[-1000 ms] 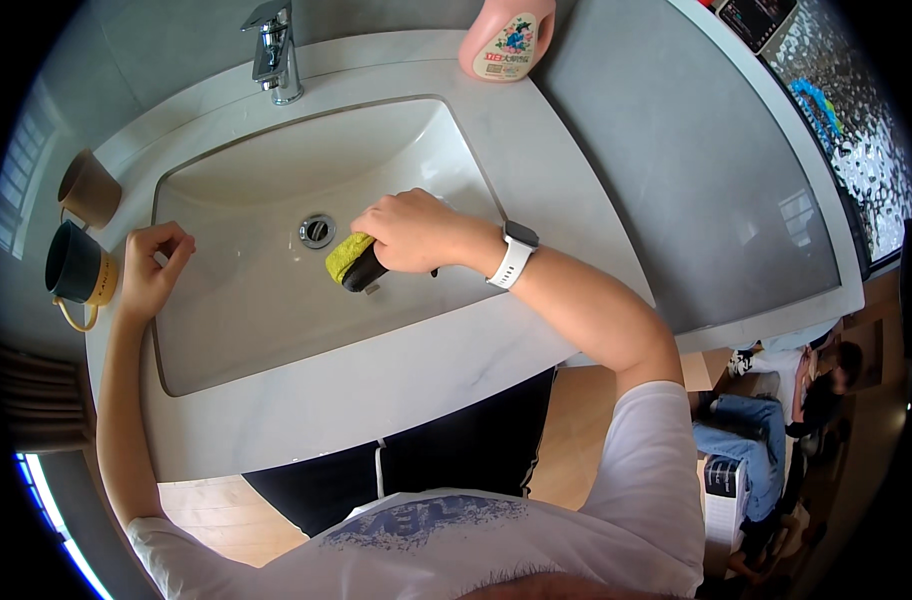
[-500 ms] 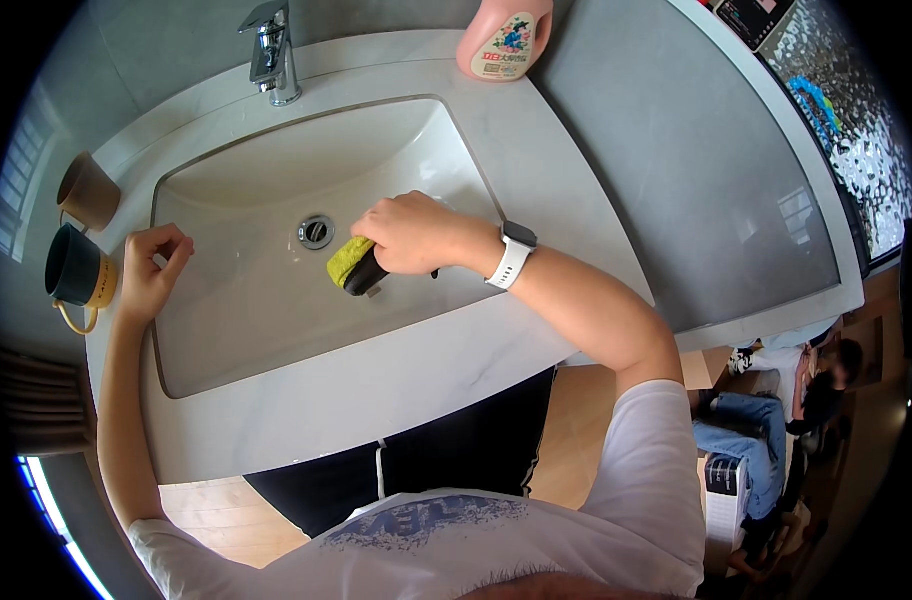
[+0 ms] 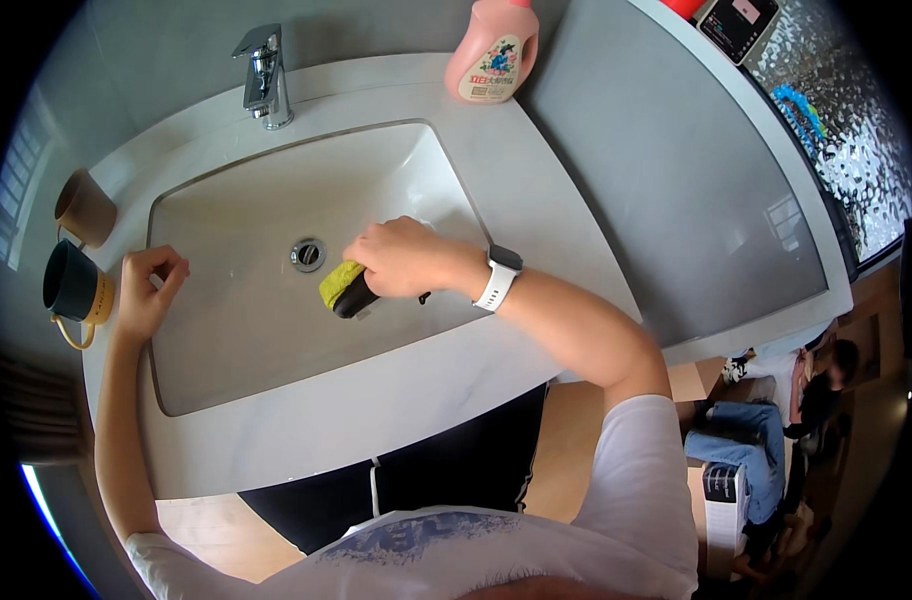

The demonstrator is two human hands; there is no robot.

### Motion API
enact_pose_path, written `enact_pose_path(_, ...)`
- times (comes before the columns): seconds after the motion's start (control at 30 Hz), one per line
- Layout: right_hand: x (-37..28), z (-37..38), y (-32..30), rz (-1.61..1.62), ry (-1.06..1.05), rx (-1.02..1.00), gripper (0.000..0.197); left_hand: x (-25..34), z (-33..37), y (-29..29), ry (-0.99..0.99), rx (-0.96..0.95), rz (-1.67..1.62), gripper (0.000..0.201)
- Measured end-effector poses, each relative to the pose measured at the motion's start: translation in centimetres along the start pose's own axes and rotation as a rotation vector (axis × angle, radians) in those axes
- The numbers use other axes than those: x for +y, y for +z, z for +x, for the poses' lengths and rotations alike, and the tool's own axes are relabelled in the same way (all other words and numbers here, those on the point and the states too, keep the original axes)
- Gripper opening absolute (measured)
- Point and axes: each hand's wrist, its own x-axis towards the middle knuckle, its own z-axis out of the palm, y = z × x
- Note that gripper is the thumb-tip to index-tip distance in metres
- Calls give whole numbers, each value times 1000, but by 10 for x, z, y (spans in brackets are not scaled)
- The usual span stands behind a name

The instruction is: The person cleans a small brush by first wiping it with a cloth over a sink, then by rubbing it with another yellow cleaning tool.

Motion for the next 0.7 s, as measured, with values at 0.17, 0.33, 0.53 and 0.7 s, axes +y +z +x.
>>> enact_pose_path(0.17,-5,0,-9,62,76,-111,21,2,1,2,20,49,-14,17)
enact_pose_path(0.33,-1,0,-6,57,58,-88,21,5,2,4,41,65,-22,18)
enact_pose_path(0.53,-1,0,-6,48,58,-91,20,2,2,2,28,41,-27,19)
enact_pose_path(0.7,0,0,-3,36,46,-71,23,1,2,3,35,42,-22,20)
